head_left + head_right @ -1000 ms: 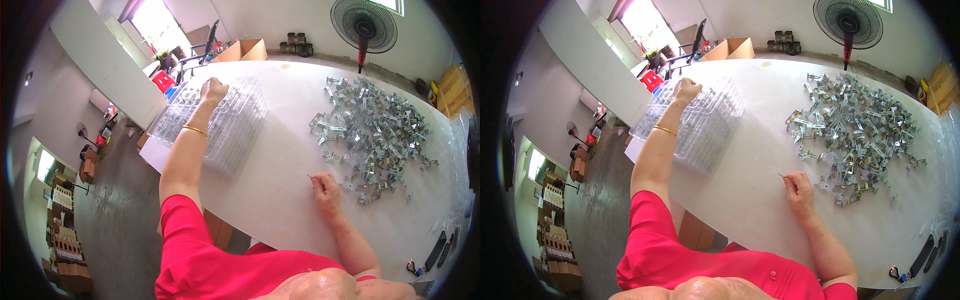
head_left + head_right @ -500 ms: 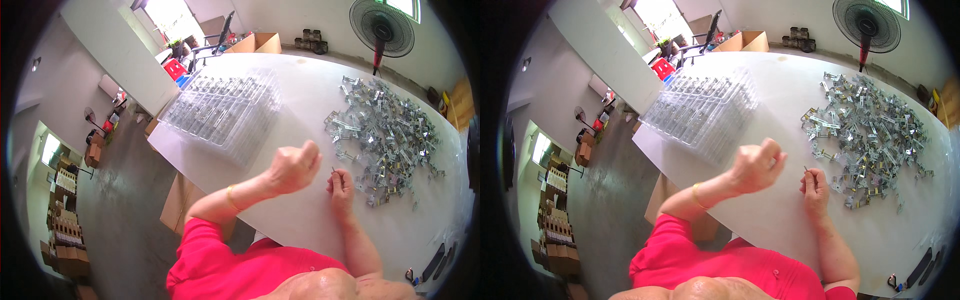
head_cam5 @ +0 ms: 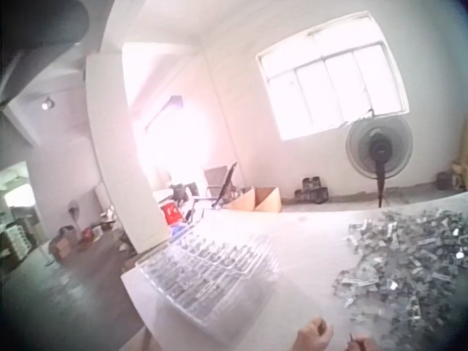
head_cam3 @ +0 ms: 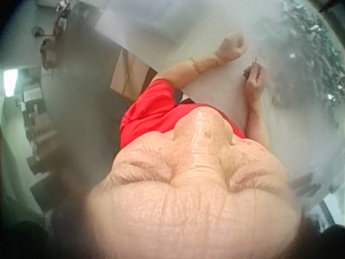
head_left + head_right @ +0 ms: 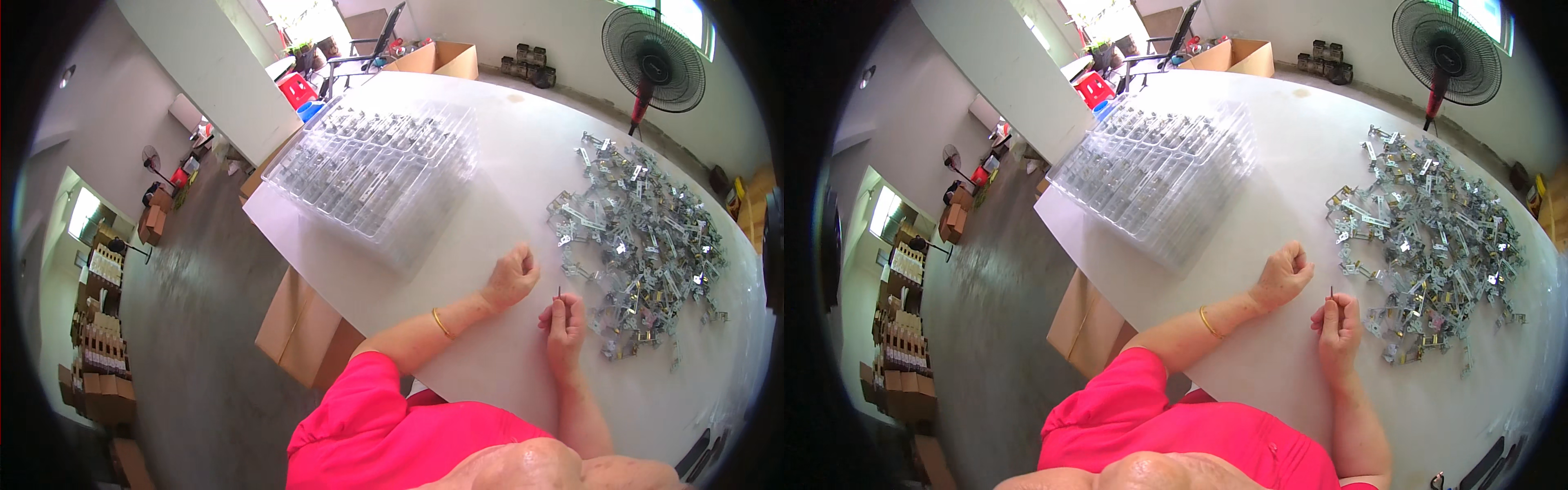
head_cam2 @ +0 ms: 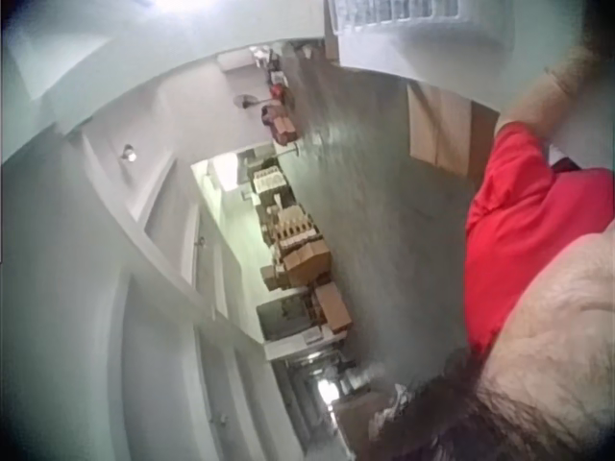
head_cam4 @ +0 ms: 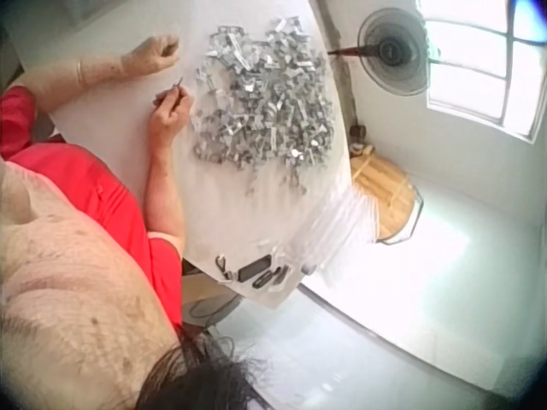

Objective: The person assembles metal components by hand using a small pin and places them into a plastic organizer. The person then takes plastic trays from a stack, sets them on the table, and assembles more metal components.

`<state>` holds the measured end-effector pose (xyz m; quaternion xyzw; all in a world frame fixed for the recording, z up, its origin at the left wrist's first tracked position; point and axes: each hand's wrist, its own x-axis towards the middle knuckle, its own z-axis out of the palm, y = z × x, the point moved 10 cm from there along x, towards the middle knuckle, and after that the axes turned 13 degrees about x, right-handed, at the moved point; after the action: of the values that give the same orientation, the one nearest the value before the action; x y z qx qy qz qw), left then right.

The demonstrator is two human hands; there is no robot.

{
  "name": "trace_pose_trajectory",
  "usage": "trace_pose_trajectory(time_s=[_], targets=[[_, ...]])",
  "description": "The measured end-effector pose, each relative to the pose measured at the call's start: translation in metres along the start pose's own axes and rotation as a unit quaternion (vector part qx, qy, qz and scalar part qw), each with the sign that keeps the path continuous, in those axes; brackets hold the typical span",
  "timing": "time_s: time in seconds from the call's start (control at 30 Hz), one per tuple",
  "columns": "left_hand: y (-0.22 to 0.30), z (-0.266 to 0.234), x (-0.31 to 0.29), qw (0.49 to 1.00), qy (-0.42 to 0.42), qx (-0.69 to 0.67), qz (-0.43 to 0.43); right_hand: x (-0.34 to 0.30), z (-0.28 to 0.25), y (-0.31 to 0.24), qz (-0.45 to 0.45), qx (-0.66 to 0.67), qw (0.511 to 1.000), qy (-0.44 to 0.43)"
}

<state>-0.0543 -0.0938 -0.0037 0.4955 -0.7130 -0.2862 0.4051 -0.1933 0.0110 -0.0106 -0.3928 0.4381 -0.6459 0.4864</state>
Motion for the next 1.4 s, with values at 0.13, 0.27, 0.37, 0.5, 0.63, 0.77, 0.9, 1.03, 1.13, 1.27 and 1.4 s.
trace_pose_trajectory(time_s=[0.13, 0.27, 0.37, 0.5, 0.63, 0.77, 0.9, 1.03, 1.13, 1.27, 1.4], targets=[[-0.007, 0.010, 0.003, 0.997, -0.044, -0.056, -0.035, 0.001, -0.004, -0.005, -0.092, -0.121, 0.988, -0.018], [-0.013, 0.013, 0.003, 0.992, -0.073, -0.087, -0.053, -0.001, 0.009, -0.034, -0.211, -0.219, 0.952, -0.039], [-0.012, 0.019, 0.005, 0.988, -0.095, -0.106, -0.059, -0.004, 0.010, -0.035, -0.209, -0.230, 0.949, -0.047], [-0.013, 0.020, 0.004, 0.986, -0.098, -0.116, -0.060, -0.008, 0.015, -0.033, -0.202, -0.233, 0.950, -0.052], [-0.014, 0.018, 0.003, 0.988, -0.098, -0.108, -0.051, -0.017, 0.022, -0.045, -0.267, -0.265, 0.924, -0.065], [-0.013, 0.016, 0.003, 0.985, -0.105, -0.116, -0.068, -0.010, 0.034, -0.040, -0.229, -0.377, 0.892, -0.099], [-0.008, 0.016, 0.005, 0.987, -0.105, -0.106, -0.060, -0.011, 0.029, -0.048, -0.261, -0.364, 0.891, -0.074], [-0.009, 0.016, 0.005, 0.988, -0.103, -0.103, -0.058, -0.007, 0.041, -0.048, -0.247, -0.410, 0.870, -0.117], [-0.010, 0.016, 0.004, 0.986, -0.108, -0.111, -0.069, -0.008, 0.039, -0.051, -0.270, -0.380, 0.879, -0.103], [-0.009, 0.017, 0.000, 0.985, -0.111, -0.113, -0.070, -0.016, 0.038, -0.058, -0.290, -0.373, 0.875, -0.104], [-0.005, 0.020, -0.001, 0.990, -0.087, -0.103, -0.039, -0.016, 0.035, -0.050, -0.258, -0.412, 0.867, -0.110]])
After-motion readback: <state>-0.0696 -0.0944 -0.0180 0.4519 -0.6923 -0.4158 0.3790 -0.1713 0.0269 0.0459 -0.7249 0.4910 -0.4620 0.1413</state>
